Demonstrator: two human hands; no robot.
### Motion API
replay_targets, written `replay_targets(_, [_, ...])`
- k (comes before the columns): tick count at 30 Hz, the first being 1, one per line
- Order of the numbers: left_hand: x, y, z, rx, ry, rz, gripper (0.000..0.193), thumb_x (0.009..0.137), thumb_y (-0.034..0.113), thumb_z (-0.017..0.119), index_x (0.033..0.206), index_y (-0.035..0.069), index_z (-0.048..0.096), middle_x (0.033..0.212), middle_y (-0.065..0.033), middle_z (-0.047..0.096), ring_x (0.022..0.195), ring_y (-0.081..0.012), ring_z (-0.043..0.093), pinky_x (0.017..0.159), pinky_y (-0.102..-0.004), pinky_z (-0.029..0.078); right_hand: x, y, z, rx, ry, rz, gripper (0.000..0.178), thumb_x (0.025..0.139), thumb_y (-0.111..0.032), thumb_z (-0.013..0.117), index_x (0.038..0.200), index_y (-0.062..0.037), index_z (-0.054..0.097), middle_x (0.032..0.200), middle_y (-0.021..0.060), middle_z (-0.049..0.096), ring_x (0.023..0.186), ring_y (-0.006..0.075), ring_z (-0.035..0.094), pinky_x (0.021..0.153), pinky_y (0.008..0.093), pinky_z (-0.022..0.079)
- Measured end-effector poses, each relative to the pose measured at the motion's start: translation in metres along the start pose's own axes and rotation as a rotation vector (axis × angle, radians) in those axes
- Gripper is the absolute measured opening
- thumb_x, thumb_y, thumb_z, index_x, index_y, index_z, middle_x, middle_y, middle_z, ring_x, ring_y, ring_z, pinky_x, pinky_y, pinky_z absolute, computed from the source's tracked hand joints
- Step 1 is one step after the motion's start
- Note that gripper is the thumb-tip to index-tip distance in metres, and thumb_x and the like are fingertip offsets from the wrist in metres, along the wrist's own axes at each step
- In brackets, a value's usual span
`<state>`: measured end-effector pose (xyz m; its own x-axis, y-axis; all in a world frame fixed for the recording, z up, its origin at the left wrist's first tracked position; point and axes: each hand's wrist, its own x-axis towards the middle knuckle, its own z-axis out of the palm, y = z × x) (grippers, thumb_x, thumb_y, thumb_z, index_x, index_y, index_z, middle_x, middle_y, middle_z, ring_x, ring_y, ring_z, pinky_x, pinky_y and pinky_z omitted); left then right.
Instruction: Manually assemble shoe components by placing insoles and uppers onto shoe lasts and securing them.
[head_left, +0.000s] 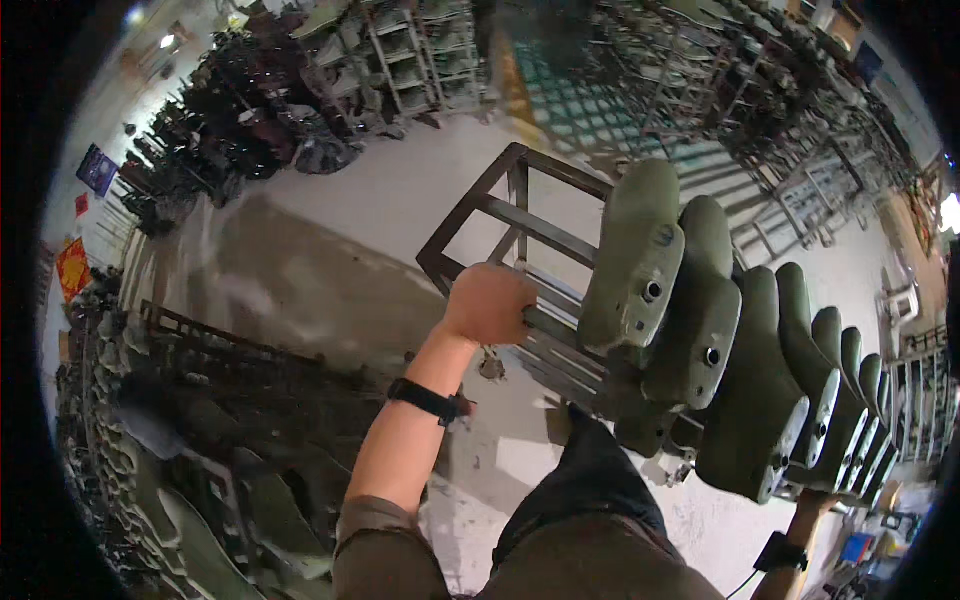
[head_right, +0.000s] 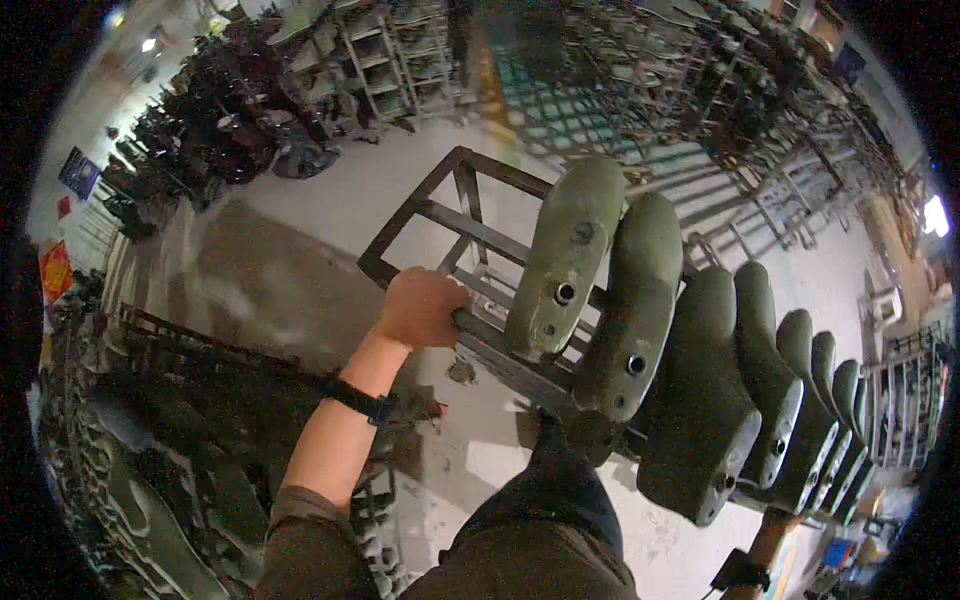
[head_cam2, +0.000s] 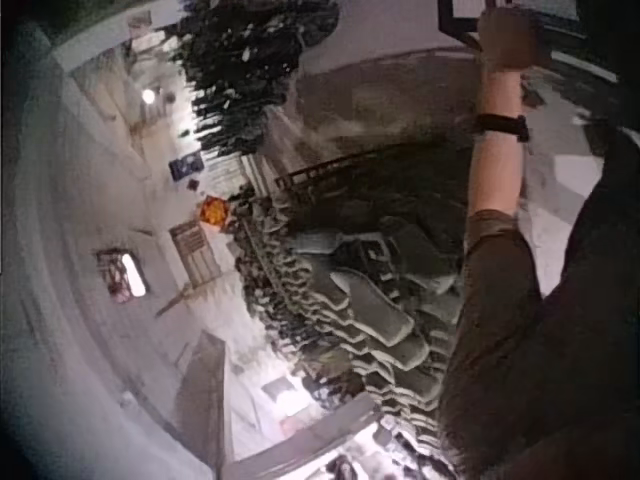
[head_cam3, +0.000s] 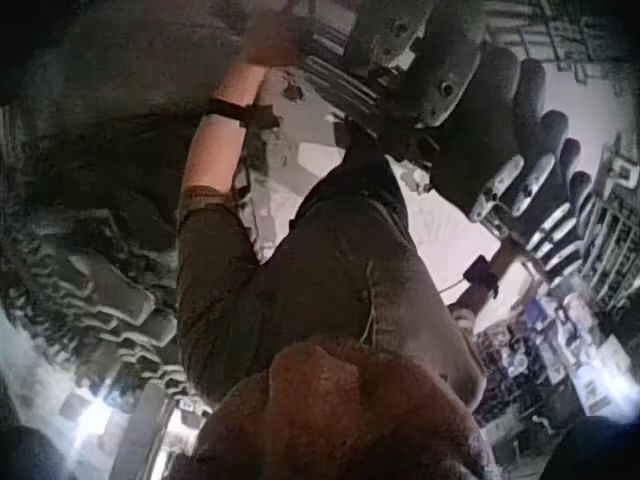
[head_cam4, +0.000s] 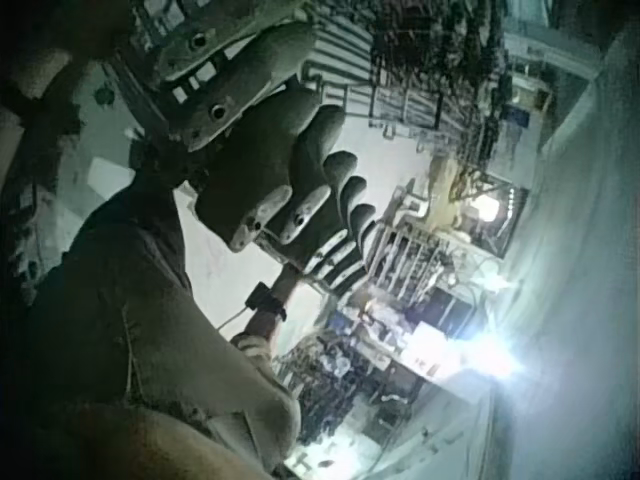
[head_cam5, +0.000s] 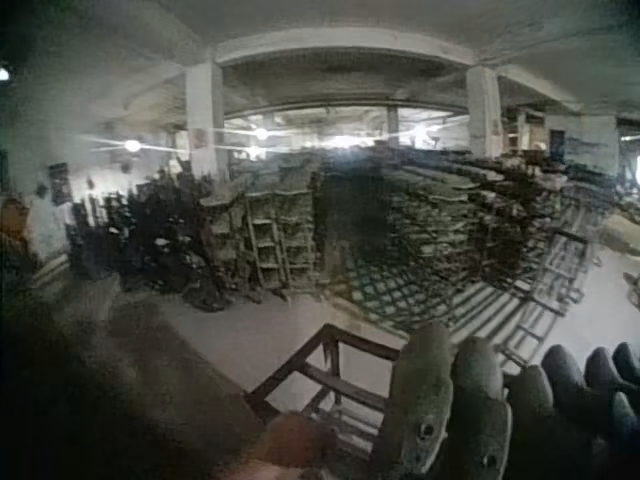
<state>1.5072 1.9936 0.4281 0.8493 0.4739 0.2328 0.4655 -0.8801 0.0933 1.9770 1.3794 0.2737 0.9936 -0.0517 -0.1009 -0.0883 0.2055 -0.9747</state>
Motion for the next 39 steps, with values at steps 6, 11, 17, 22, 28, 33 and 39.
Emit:
replay_targets(6, [0.021,-0.147,-0.015,0.078,-0.194,-0.222,0.018,0.055,0.022,0.066,0.073,0.017,0.067,0.075,-0.0058,0.064,0.077,-0.0272,0.062,0.066,-0.0391,0.05,0.015,0.027,0.176,0.072,-0.125,0.055,0.04,0.083,-0.017,0.054,0.119,-0.0002,0.052,0.115,0.0141,0.058,0.106,0.0256,0.053,0.094,0.0367,0.041])
replay_targets(11, [0.034,-0.283,-0.022,0.076,-0.083,-0.289,0.021,0.055,0.023,0.069,0.076,0.018,0.067,0.077,-0.0054,0.064,0.077,-0.0281,0.062,0.068,-0.0383,0.049,0.014,0.045,0.368,0.114,-0.205,0.094,0.04,0.083,-0.018,0.054,0.12,-0.0003,0.053,0.116,0.014,0.058,0.107,0.0255,0.053,0.095,0.0369,0.041])
replay_targets(17, [0.04,-0.434,-0.046,0.087,-0.103,-0.236,0.022,0.056,0.023,0.066,0.076,0.014,0.068,0.072,-0.0061,0.065,0.075,-0.027,0.063,0.067,-0.0396,0.05,-0.016,0.09,0.498,0.117,-0.226,0.204,0.041,0.083,-0.019,0.054,0.12,-0.0004,0.053,0.116,0.014,0.058,0.108,0.0253,0.053,0.095,0.037,0.04])
replay_targets(22, [0.019,-0.577,-0.051,0.093,-0.085,-0.312,0.023,0.054,0.022,0.064,0.074,0.014,0.069,0.071,-0.0065,0.064,0.075,-0.0257,0.062,0.07,-0.0378,0.049,-0.103,0.141,0.638,0.102,-0.199,0.337,0.042,0.081,-0.021,0.057,0.118,-0.0018,0.054,0.112,0.0115,0.06,0.107,0.0231,0.054,0.095,0.0401,0.043])
replay_targets(28, [-0.034,-0.754,-0.065,0.083,0.125,-0.391,0.018,0.049,0.024,0.061,0.062,0.013,0.064,0.064,-0.0044,0.059,0.07,-0.0256,0.059,0.067,-0.0368,0.044,-0.204,0.216,0.816,-0.017,-0.329,0.312,0.041,0.081,-0.023,0.057,0.117,-0.002,0.055,0.111,0.0112,0.06,0.106,0.0241,0.054,0.094,0.0404,0.044])
replay_targets(33, [-0.069,-0.905,-0.065,0.08,0.265,-0.52,0.021,0.051,0.019,0.07,0.07,0.012,0.063,0.075,-0.0053,0.057,0.086,-0.0259,0.056,0.082,-0.0389,0.042,-0.29,0.299,0.995,-0.063,-0.473,0.25,0.041,0.082,-0.025,0.056,0.116,-0.0022,0.055,0.11,0.0109,0.061,0.105,0.0251,0.055,0.093,0.0407,0.045])
replay_targets(39, [-0.176,-1.068,-0.144,0.135,0.31,-0.716,0.022,0.054,0.017,0.07,0.073,0.01,0.061,0.082,-0.0072,0.056,0.093,-0.027,0.052,0.098,-0.0418,0.034,-0.522,0.265,1.164,-0.097,-0.539,0.211,0.038,0.084,-0.025,0.052,0.114,-0.0014,0.056,0.105,0.0118,0.062,0.096,0.0256,0.057,0.084,0.0405,0.047])
